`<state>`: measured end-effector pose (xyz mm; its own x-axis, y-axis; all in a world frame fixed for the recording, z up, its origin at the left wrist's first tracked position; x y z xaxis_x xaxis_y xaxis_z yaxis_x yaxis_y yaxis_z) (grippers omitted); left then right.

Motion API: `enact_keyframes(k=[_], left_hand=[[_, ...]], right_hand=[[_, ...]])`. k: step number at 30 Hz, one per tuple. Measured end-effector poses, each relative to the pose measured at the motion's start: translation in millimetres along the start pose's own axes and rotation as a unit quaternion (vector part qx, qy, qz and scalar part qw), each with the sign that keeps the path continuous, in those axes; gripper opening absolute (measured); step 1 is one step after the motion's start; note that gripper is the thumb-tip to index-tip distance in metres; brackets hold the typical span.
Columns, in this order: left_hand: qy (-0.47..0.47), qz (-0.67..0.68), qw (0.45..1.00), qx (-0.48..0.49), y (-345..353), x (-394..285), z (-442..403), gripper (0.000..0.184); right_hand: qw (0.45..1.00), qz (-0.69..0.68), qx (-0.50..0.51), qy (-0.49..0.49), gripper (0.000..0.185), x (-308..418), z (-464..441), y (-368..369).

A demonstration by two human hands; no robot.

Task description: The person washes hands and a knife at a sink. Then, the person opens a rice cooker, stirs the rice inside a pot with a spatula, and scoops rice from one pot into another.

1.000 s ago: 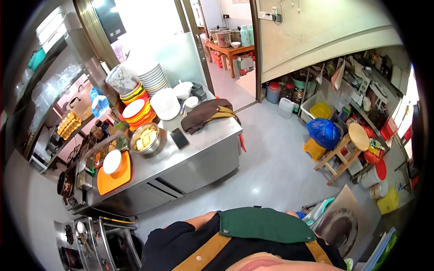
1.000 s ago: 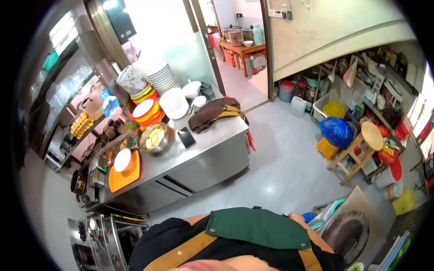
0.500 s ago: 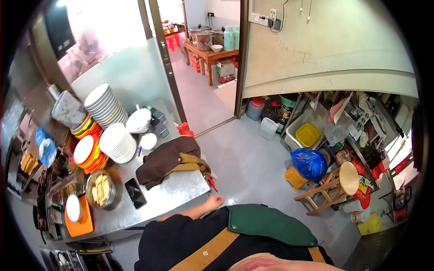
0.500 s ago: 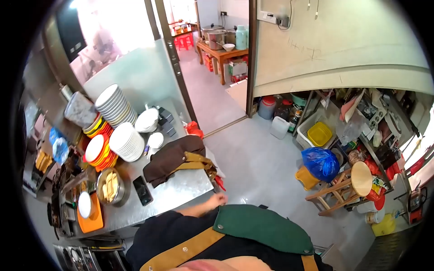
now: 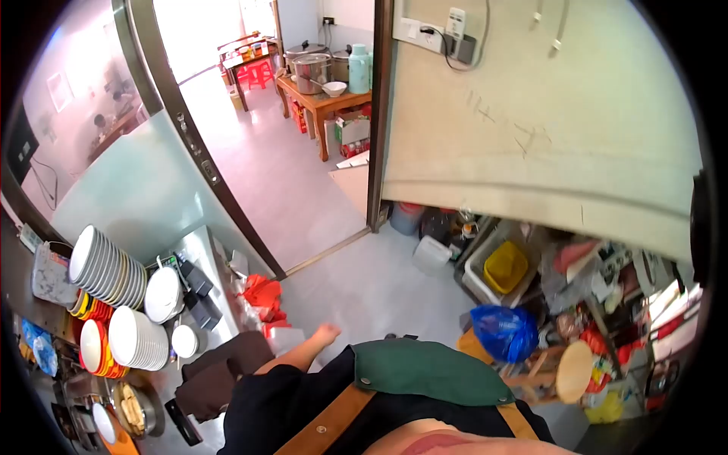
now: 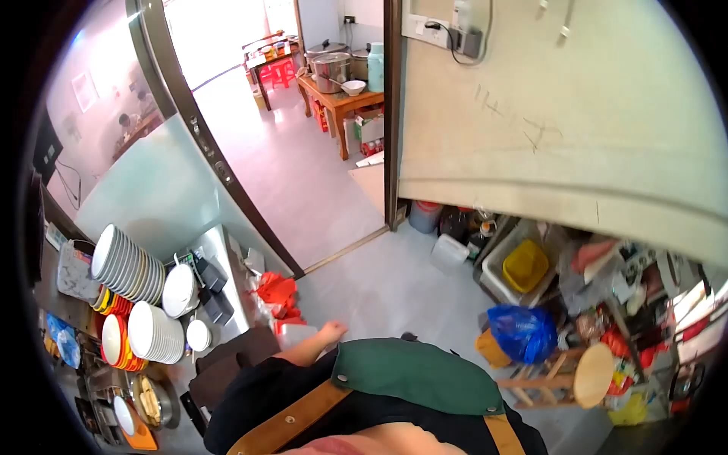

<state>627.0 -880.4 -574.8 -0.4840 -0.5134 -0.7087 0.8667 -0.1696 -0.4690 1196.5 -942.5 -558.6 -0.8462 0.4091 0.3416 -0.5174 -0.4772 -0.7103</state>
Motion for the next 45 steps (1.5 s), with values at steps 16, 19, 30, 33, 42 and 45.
enact_keyframes(k=[16, 19, 30, 33, 42, 45], left_hand=[[-0.136, -0.009, 0.985, -0.104, -116, 94, -192, 0.03], [-0.117, -0.028, 0.985, -0.123, -199, 82, -262, 0.032], [-0.101, 0.398, 0.884, -0.224, -541, -146, -522, 0.027], [-0.048, 0.313, 0.923, -0.22, -595, -171, -596, 0.031], [-0.319, -0.02, 0.935, -0.153, -663, 57, -655, 0.038], [-0.431, 0.158, 0.854, -0.244, -698, 75, -613, 0.041]], right_hand=[[0.902, -0.094, 0.013, -0.42, 0.014, 617, -431, -133], [0.853, 0.091, 0.117, -0.5, 0.019, 678, -466, -77], [0.925, 0.237, 0.07, -0.288, 0.019, 936, -604, -68], [0.915, 0.234, 0.07, -0.32, 0.018, 1015, -666, -52], [0.826, 0.109, 0.182, -0.521, 0.017, 1357, -774, -63], [0.79, 0.092, 0.185, -0.577, 0.018, 1483, -775, -90]])
Point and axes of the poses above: each hand's wrist, its own z-axis away from the middle knuckle, its own y-axis out of the palm, x = y × z, the point moved 1 cm from there along -z, towards the middle knuckle, and after that the axes turned 2 degrees about x, right-handed, at the moved point
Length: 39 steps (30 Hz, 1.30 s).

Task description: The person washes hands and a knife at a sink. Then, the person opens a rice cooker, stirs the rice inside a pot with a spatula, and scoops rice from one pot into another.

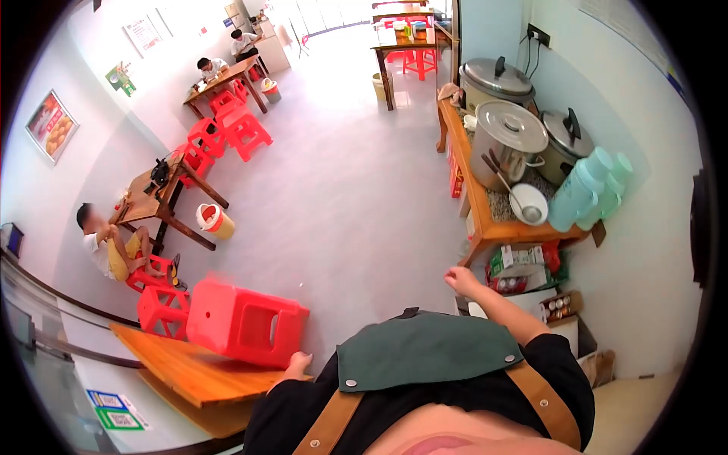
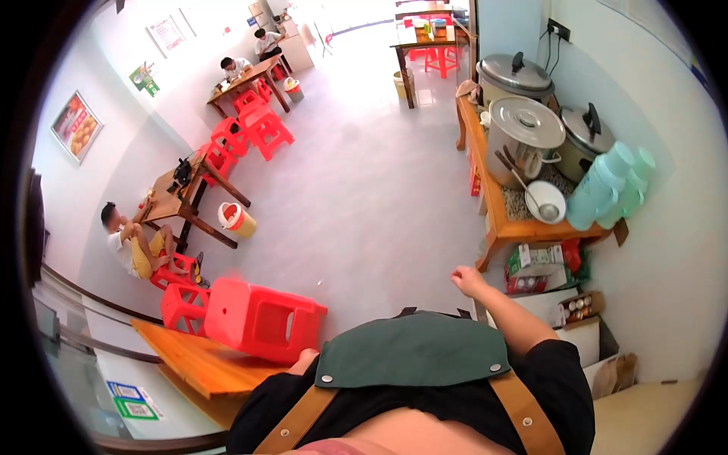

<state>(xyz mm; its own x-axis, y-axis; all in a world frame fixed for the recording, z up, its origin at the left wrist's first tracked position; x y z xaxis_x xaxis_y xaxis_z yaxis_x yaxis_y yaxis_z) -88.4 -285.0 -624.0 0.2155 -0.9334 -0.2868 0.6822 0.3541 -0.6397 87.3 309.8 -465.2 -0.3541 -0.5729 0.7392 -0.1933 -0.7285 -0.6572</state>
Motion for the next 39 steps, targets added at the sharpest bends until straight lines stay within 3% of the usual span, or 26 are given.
enact_keyframes(k=[1, 2, 4, 6, 10, 11, 14, 15, 16, 17, 18, 19, 21, 25, 28, 29, 32, 39], left_hand=[[0.004, -0.094, 0.995, -0.022, -19, -16, 11, 0.042], [-0.054, 0.09, 0.994, 0.005, -14, -10, -6, 0.038], [-0.19, 0.131, 0.973, 0.008, -14, -51, -10, 0.028], [-0.191, 0.137, 0.972, 0.022, -21, -91, -49, 0.027], [-0.085, 0.089, 0.992, 0.043, -62, -200, -166, 0.024], [-0.04, 0.073, 0.996, 0.041, -80, -239, -200, 0.023], [0.063, 0.11, 0.992, -0.006, -150, -384, -302, 0.021], [0.129, 0.148, 0.98, -0.028, -196, -467, -290, 0.02], [0.151, 0.254, 0.954, -0.045, -222, -532, -310, 0.018], [0.174, 0.278, 0.941, -0.082, -247, -599, -332, 0.012], [0.195, 0.285, 0.938, -0.02, -275, -666, -351, 0.013], [0.206, 0.479, 0.853, -0.03, -283, -738, -358, 0.019], [0.261, 0.534, 0.802, 0.058, -304, -873, -334, 0.021], [0.367, 0.545, 0.725, 0.206, -288, -1078, -279, 0.018], [0.364, 0.511, 0.727, 0.278, -260, -1185, -286, 0.022], [0.362, 0.498, 0.734, 0.287, -250, -1216, -288, 0.021], [0.419, 0.441, 0.74, 0.288, -238, -1308, -289, 0.018], [0.496, 0.315, 0.726, 0.357, -197, -1488, -272, 0.02]], right_hand=[[1.0, -0.008, 0.003, -0.009, 0.018, 18, -30, -21], [0.999, -0.04, -0.006, -0.025, 0.017, 31, -61, -37], [0.992, -0.106, -0.029, -0.059, 0.015, 47, -120, -63], [0.991, -0.097, -0.036, -0.079, 0.012, 60, -169, -84], [0.994, -0.061, -0.037, -0.088, 0.011, 57, -257, -116], [0.992, 0.013, -0.05, -0.119, 0.01, 55, -277, -129], [0.989, -0.007, -0.092, -0.113, 0.012, 74, -323, -186], [0.987, -0.049, -0.136, -0.07, 0.015, 90, -334, -209], [0.981, -0.05, -0.173, -0.075, 0.015, 94, -348, -230], [0.972, -0.054, -0.215, -0.074, 0.016, 93, -361, -250], [0.961, -0.056, -0.261, -0.068, 0.017, 88, -370, -268], [0.956, -0.043, -0.284, -0.065, 0.017, 82, -378, -286], [0.942, -0.009, -0.33, -0.057, 0.018, 68, -386, -317], [0.903, 0.002, -0.429, 0.009, 0.015, 26, -420, -376], [0.877, 0.061, -0.476, 0.033, 0.014, 0, -461, -430], [0.882, 0.045, -0.464, 0.075, 0.011, -5, -474, -446], [0.897, 0.094, -0.428, 0.053, 0.01, -18, -519, -495], [0.896, 0.156, -0.396, 0.126, 0.013, -56, -581, -564]])
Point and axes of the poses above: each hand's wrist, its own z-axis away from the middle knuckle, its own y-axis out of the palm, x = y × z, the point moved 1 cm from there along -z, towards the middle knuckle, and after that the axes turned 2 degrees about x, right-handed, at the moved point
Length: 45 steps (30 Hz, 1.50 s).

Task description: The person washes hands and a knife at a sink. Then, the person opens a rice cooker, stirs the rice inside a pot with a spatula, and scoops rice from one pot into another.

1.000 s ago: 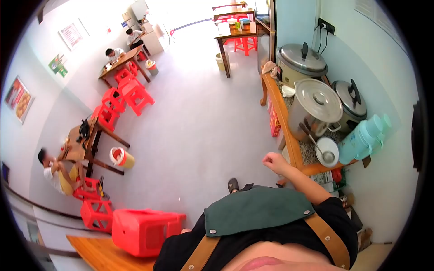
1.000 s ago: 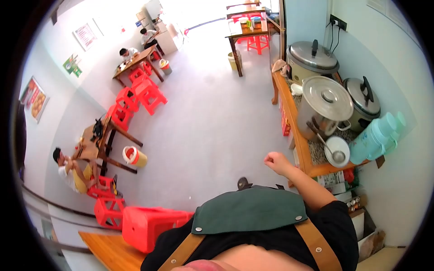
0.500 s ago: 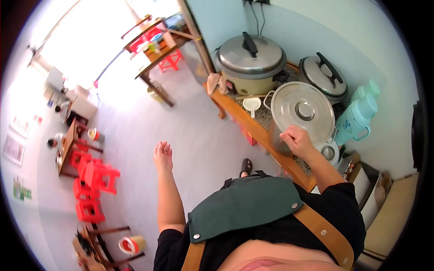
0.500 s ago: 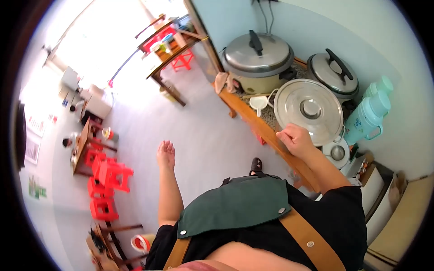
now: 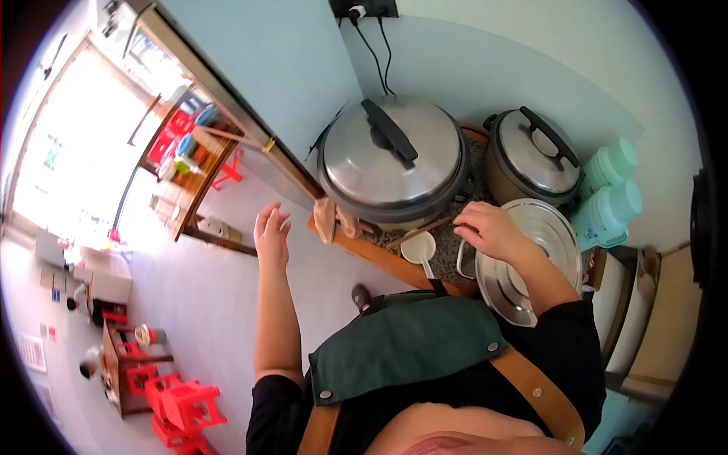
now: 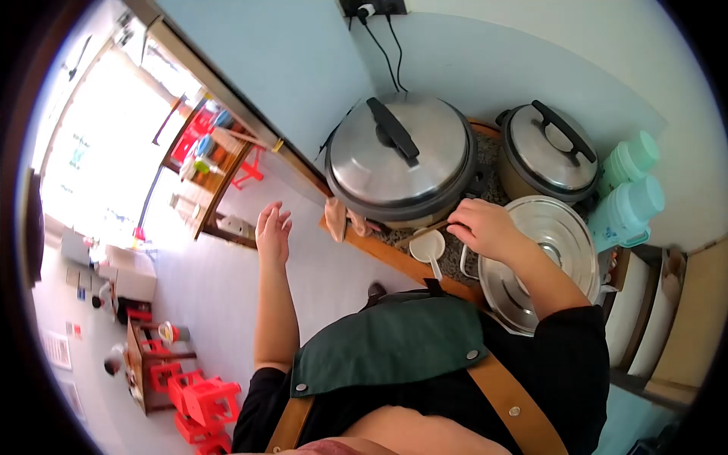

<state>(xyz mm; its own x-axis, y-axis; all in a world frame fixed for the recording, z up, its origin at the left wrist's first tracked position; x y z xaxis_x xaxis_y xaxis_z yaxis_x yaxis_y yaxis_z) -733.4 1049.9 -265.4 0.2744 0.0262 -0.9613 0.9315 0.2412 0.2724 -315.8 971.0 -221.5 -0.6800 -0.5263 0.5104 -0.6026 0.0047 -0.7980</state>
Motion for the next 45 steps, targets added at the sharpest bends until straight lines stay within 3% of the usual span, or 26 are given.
enact_keyframes(k=[7, 14, 16, 23, 28, 29, 31, 34, 36, 37, 39, 41, 42, 43, 44, 45], left_hand=[[0.026, -0.08, 0.969, 0.23, 110, -28, -216, 0.029], [0.074, -0.219, 0.853, 0.468, 301, -37, -345, 0.04], [0.242, -0.293, 0.819, 0.429, 368, -9, -389, 0.044], [0.276, -0.456, 0.775, 0.341, 514, 14, -463, 0.055], [0.256, -0.429, 0.802, 0.328, 555, 46, -531, 0.04], [0.191, -0.399, 0.828, 0.345, 548, 36, -509, 0.042], [0.16, -0.351, 0.855, 0.347, 542, 27, -488, 0.046], [0.091, -0.331, 0.871, 0.35, 531, 26, -490, 0.039], [0.078, -0.25, 0.891, 0.371, 505, 17, -452, 0.033], [0.124, -0.274, 0.863, 0.405, 474, 9, -418, 0.033], [0.197, -0.321, 0.805, 0.458, 386, 2, -354, 0.034], [0.314, -0.326, 0.769, 0.451, 296, 20, -331, 0.024], [0.303, -0.358, 0.785, 0.405, 242, 29, -321, 0.019], [0.235, -0.328, 0.844, 0.355, 186, 39, -309, 0.013], [0.151, -0.379, 0.869, 0.278, 130, 45, -297, 0.009], [0.134, -0.374, 0.901, 0.173, 99, 49, -265, 0.008]], right_hand=[[0.98, 0.055, -0.06, 0.184, 0.013, -1, -36, 31], [0.915, 0.085, -0.159, 0.36, 0.01, 55, -62, 26], [0.888, 0.093, -0.178, 0.414, 0.009, 62, -45, 32], [0.779, 0.107, -0.235, 0.572, 0.007, 67, 32, 36], [0.762, 0.14, -0.212, 0.596, 0.007, 48, 56, 18], [0.772, 0.145, -0.208, 0.583, 0.007, 40, 56, 9], [0.8, 0.159, -0.199, 0.544, 0.006, 15, 58, -5], [0.83, 0.176, -0.184, 0.496, 0.007, -38, 50, -35], [0.844, 0.185, -0.183, 0.47, 0.01, -92, 42, -53], [0.853, 0.174, -0.239, 0.43, 0.012, -122, 31, -63], [0.84, 0.284, -0.179, 0.426, 0.034, -233, 33, -85], [0.769, 0.35, -0.161, 0.511, 0.049, -298, 40, -93], [0.763, 0.319, -0.149, 0.542, 0.052, -325, 46, -98], [0.756, 0.287, -0.136, 0.572, 0.055, -349, 53, -102], [0.747, 0.257, -0.123, 0.601, 0.058, -364, 56, -104], [0.744, 0.263, -0.103, 0.605, 0.057, -367, 54, -105]])
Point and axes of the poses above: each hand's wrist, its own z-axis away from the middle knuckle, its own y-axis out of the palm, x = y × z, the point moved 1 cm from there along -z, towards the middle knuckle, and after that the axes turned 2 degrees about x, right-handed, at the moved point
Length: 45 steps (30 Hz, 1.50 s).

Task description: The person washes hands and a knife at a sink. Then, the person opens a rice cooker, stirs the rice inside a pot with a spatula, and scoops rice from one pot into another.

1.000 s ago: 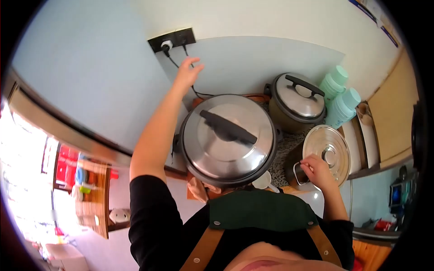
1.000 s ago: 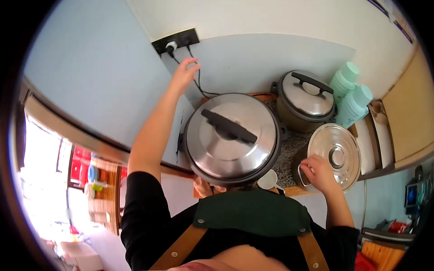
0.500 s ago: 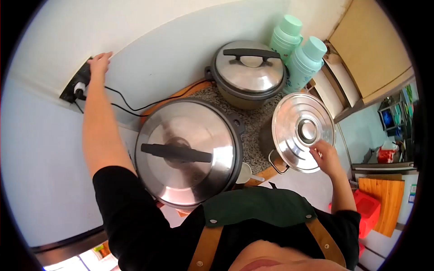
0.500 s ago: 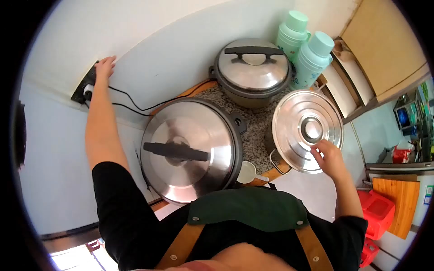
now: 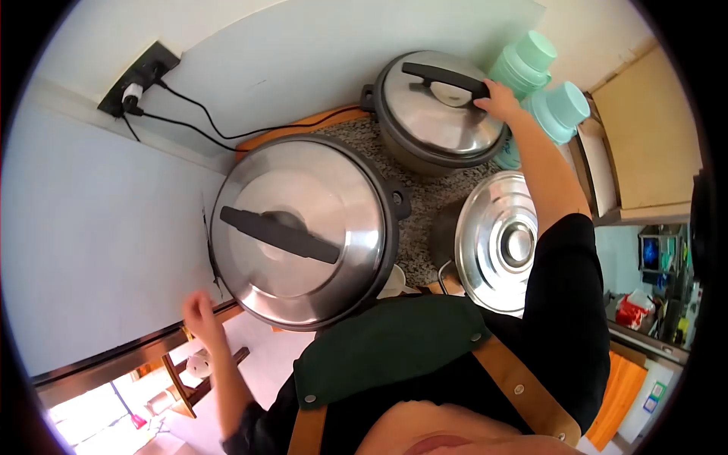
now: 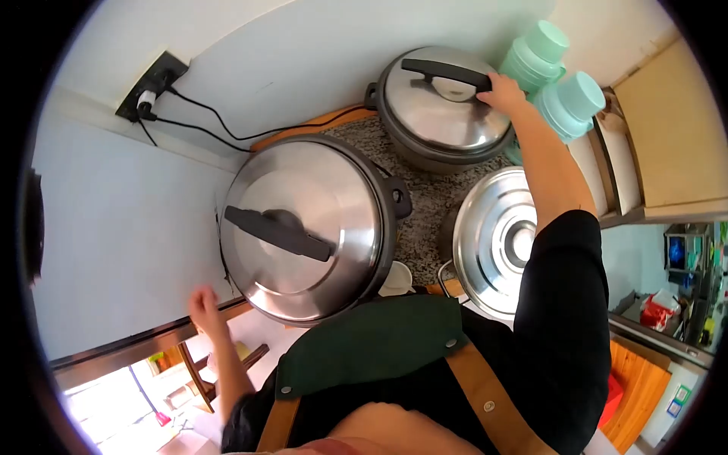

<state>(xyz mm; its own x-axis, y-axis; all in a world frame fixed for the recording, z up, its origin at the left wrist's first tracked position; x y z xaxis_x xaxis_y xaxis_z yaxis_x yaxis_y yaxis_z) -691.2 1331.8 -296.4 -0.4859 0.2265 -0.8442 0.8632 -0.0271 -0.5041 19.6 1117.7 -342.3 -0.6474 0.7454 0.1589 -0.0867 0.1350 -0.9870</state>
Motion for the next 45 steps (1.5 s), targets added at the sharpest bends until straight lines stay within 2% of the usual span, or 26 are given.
enact_keyframes(k=[1, 2, 5, 6, 8, 10, 12, 14, 15, 16, 17, 18, 19, 21, 24, 28, 30, 33, 34, 36, 37, 38, 42, 44, 45], left_hand=[[-0.031, 0.078, 0.994, -0.064, -11, 37, 34, 0.01], [-0.136, 0.032, 0.988, -0.063, -27, 75, 70, 0.008], [-0.339, 0.026, 0.94, 0.04, -18, 161, 149, 0.015], [-0.39, 0.024, 0.918, 0.073, -9, 180, 162, 0.02], [-0.334, -0.098, 0.926, 0.146, 13, 235, 172, 0.033], [-0.228, -0.201, 0.929, 0.21, 37, 257, 162, 0.046], [-0.001, -0.195, 0.931, 0.309, 65, 314, 151, 0.047], [0.021, -0.254, 0.91, 0.327, 79, 284, 140, 0.051], [0.033, -0.283, 0.897, 0.336, 87, 253, 132, 0.054], [0.051, -0.302, 0.889, 0.34, 94, 236, 121, 0.051], [0.054, -0.304, 0.887, 0.344, 99, 227, 119, 0.048], [0.053, -0.299, 0.888, 0.345, 102, 218, 116, 0.046], [0.046, -0.285, 0.893, 0.346, 105, 212, 113, 0.043], [0.003, -0.242, 0.907, 0.344, 102, 201, 118, 0.039], [-0.115, -0.135, 0.924, 0.338, 75, 173, 141, 0.033], [-0.22, 0.072, 0.902, 0.365, 20, 159, 182, 0.024], [-0.267, 0.107, 0.891, 0.351, -10, 130, 182, 0.023], [-0.268, 0.151, 0.931, 0.196, -37, 83, 178, 0.024], [-0.281, 0.229, 0.914, 0.183, -32, 26, 162, 0.028], [-0.31, 0.264, 0.912, 0.047, -32, 16, 157, 0.033], [-0.238, 0.266, 0.926, 0.124, -28, -15, 140, 0.037], [-0.276, 0.284, 0.917, 0.055, -23, -13, 137, 0.04], [-0.094, 0.235, 0.937, 0.242, 24, -71, 75, 0.041], [-0.052, 0.197, 0.939, 0.276, 51, -78, 43, 0.042], [-0.058, 0.192, 0.937, 0.285, 72, -105, 32, 0.037]], right_hand=[[1.0, 0.02, 0.011, -0.002, 0.057, 3, -3, -3], [0.999, 0.042, 0.022, -0.006, 0.058, 4, -7, -6], [0.99, -0.098, 0.053, -0.082, 0.054, -13, -18, 1], [0.994, -0.083, 0.023, -0.073, 0.053, -2, -13, -4], [0.997, -0.053, -0.042, -0.047, 0.051, 17, 3, -31], [0.989, -0.081, -0.091, -0.083, 0.049, 37, 15, -54], [0.979, -0.114, -0.122, -0.115, 0.047, 66, 22, -81], [0.96, -0.155, -0.167, -0.165, 0.044, 119, 31, -100], [0.938, -0.158, -0.19, -0.243, 0.045, 141, 26, -101], [0.934, -0.173, -0.179, -0.257, 0.049, 169, 28, -103], [0.921, -0.144, -0.228, -0.283, 0.053, 192, 25, -95], [0.905, -0.06, -0.268, -0.325, 0.053, 210, 17, -87], [0.9, -0.036, -0.278, -0.332, 0.05, 235, 24, -85], [0.863, -0.043, -0.325, -0.384, 0.045, 271, 21, -72], [0.857, -0.006, -0.298, -0.42, 0.043, 306, 17, -42], [0.857, -0.012, -0.202, -0.474, 0.043, 326, -3, 18], [0.858, -0.026, -0.191, -0.476, 0.046, 329, -14, 52], [0.886, -0.042, -0.071, -0.457, 0.042, 331, -33, 98], [0.893, -0.04, -0.022, -0.449, 0.04, 331, -36, 106], [0.899, -0.048, 0.058, -0.431, 0.039, 331, -43, 119], [0.9, -0.056, 0.089, -0.423, 0.039, 330, -44, 124], [0.9, -0.065, 0.121, -0.414, 0.039, 330, -47, 128], [0.917, -0.053, 0.176, -0.354, 0.033, 328, -54, 135], [0.916, -0.056, 0.191, -0.349, 0.031, 317, -53, 127], [0.914, -0.056, 0.199, -0.348, 0.03, 312, -53, 121]])
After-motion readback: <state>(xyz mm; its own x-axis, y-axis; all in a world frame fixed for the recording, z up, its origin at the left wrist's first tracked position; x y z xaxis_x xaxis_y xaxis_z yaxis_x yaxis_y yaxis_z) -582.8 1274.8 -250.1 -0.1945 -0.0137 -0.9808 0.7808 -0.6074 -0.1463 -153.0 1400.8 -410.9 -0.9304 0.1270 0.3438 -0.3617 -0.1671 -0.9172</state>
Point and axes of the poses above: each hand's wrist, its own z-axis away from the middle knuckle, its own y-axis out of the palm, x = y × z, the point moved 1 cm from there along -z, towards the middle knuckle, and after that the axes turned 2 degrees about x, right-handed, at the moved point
